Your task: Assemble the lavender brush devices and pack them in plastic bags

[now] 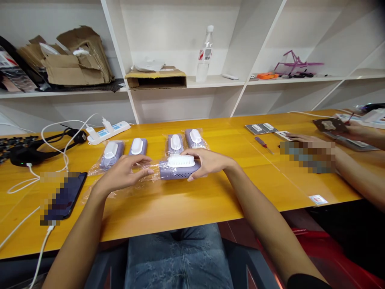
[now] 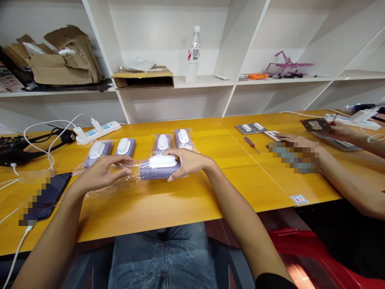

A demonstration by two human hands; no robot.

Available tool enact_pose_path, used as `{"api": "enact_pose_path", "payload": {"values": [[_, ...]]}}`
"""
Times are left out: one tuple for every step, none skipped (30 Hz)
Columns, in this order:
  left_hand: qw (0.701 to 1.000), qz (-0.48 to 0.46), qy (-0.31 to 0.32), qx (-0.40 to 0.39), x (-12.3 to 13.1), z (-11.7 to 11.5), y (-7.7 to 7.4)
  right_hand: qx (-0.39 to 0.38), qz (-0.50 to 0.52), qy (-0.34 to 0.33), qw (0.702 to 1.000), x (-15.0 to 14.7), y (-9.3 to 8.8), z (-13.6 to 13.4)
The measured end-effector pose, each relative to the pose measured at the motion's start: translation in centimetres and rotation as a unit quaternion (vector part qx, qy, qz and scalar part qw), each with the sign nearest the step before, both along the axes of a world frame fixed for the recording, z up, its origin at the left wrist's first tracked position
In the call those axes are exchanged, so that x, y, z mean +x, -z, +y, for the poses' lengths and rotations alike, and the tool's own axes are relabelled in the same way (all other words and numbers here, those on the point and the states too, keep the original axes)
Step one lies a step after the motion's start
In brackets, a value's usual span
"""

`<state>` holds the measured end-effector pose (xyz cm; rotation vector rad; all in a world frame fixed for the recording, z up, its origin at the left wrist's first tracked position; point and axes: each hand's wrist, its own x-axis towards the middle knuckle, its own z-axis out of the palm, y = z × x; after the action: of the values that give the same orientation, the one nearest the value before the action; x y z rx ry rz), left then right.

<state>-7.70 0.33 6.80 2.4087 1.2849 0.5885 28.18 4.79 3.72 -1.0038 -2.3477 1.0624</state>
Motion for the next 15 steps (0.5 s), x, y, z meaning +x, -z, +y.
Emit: {"api": "enact_pose_path", "payload": {"values": [[1.0,-0.002,0.005,0.009,0.2,0.0,0.1,0.001,-0.006,-0.002,1.0,-0.1,0.0,0.0],[1.0,-0.004,0.01,0.019,0.4,-0.1,0.1,0.002,-0.01,-0.005,1.0,-0.3,0.1,0.0],[0.999,-0.008,0.015,0.029,0.6,-0.1,0.2,0.005,-0.012,-0.009,1.0,-0.4,0.1,-0.1],[0.999,-0.013,0.021,0.039,0.7,-0.1,0.3,0.01,-0.014,-0.014,1.0,-0.5,0.2,-0.1],[0.998,-0.02,0.027,0.048,0.9,-0.1,0.5,0.015,-0.015,-0.018,1.0,-0.7,0.3,-0.1],[0.997,-0.029,0.033,0.058,1.0,-0.1,0.6,0.021,-0.014,-0.021,0.999,-0.7,0.4,0.0],[0.996,-0.037,0.036,0.068,1.1,0.0,0.8,0.026,-0.013,-0.023,0.999,-0.8,0.6,0.0],[0.995,-0.044,0.039,0.076,1.1,0.0,1.0,0.03,-0.013,-0.024,0.999,-0.9,0.7,0.0],[0.995,-0.05,0.04,0.082,1.2,0.0,1.1,0.034,-0.013,-0.025,0.999,-1.0,0.8,0.0],[0.994,-0.054,0.039,0.085,1.2,0.0,1.3,0.038,-0.013,-0.026,0.999,-1.0,0.9,0.1],[0.994,-0.058,0.037,0.087,1.2,0.0,1.3,0.041,-0.015,-0.028,0.999,-1.1,1.1,0.1],[0.993,-0.063,0.033,0.09,1.3,0.0,1.4,0.043,-0.016,-0.03,0.999,-1.2,1.1,0.1],[0.993,-0.068,0.03,0.094,1.3,0.0,1.4,0.045,-0.016,-0.032,0.998,-1.3,1.2,0.1],[0.992,-0.073,0.028,0.098,1.4,0.0,1.4,0.047,-0.015,-0.035,0.998,-1.4,1.3,0.1],[0.992,-0.077,0.026,0.101,1.5,-0.1,1.4,0.051,-0.012,-0.038,0.998,-1.6,1.3,0.1]]}}
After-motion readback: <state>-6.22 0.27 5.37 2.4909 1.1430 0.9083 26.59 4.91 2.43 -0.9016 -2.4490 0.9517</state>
